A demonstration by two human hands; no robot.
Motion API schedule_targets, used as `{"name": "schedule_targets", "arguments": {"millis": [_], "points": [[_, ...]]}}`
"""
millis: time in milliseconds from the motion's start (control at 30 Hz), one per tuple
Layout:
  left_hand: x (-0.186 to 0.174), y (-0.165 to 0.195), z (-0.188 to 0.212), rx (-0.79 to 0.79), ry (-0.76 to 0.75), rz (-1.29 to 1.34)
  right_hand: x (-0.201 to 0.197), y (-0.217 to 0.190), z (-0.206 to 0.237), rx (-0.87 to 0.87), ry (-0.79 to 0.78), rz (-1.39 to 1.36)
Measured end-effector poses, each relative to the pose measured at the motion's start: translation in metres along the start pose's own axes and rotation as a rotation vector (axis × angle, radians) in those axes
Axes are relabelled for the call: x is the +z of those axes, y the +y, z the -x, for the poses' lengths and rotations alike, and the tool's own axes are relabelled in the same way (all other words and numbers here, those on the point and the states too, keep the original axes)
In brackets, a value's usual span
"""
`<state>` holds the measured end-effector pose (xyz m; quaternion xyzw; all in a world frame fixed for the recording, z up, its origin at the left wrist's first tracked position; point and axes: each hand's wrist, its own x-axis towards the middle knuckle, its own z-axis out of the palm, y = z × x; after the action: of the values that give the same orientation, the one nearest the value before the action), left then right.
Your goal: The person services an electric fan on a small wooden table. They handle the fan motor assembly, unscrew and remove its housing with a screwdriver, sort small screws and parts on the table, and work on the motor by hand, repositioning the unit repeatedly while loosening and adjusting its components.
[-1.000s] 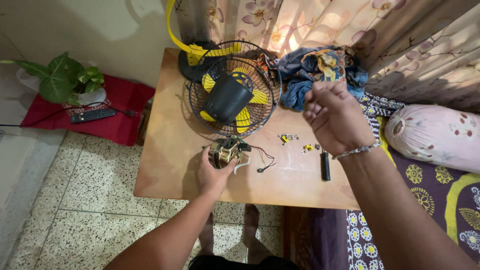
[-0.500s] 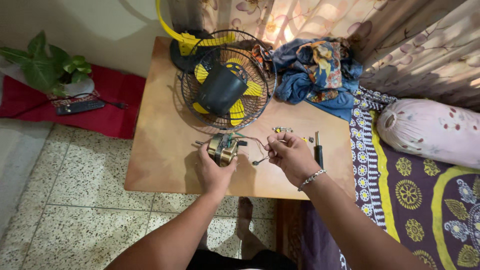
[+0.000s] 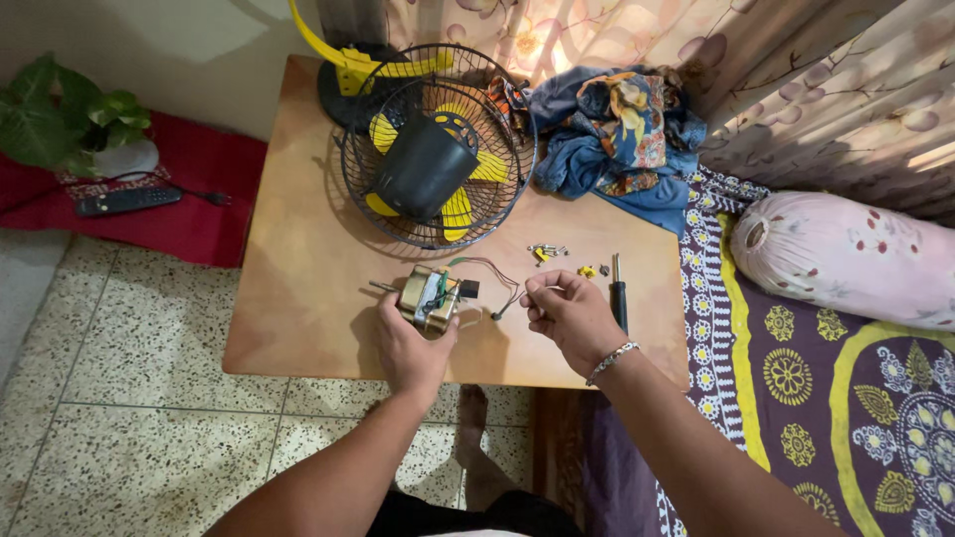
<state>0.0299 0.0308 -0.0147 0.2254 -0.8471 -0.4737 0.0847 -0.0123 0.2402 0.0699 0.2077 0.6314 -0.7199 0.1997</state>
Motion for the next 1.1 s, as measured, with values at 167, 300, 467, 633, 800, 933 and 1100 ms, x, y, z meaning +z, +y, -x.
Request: {"name": "schedule_targets", "arguments": {"millis": [167, 300, 467, 633, 800, 933, 1100], "points": [[0.007, 0.008, -0.010, -0.029, 0.011, 0.024, -0.001, 0.004, 0.001, 0.012, 0.013, 0.005], [0.018, 0.011, -0.014, -0.009, 0.084, 0.007, -0.005, 0.004, 0.001, 0.001, 0.013, -0.006], [0.026, 0.011, -0.012, -0.014, 0.095, -0.014, -0.010, 0.004, 0.003, 0.009, 0.028, -0.006], [0.025, 0.013, -0.008, 0.035, 0.088, -0.014, -0.008, 0.004, 0.003, 0.007, 0.016, -0.014], [0.020, 0.014, -0.004, 0.067, 0.065, 0.008, -0.003, 0.002, 0.004, 0.012, 0.007, -0.014], [0.018, 0.015, -0.004, 0.066, 0.050, -0.037, -0.003, 0.002, 0.006, 0.023, 0.012, 0.002], [0.013, 0.019, -0.003, 0.090, 0.052, -0.005, -0.003, 0.004, 0.000, 0.020, -0.001, -0.009]]}}
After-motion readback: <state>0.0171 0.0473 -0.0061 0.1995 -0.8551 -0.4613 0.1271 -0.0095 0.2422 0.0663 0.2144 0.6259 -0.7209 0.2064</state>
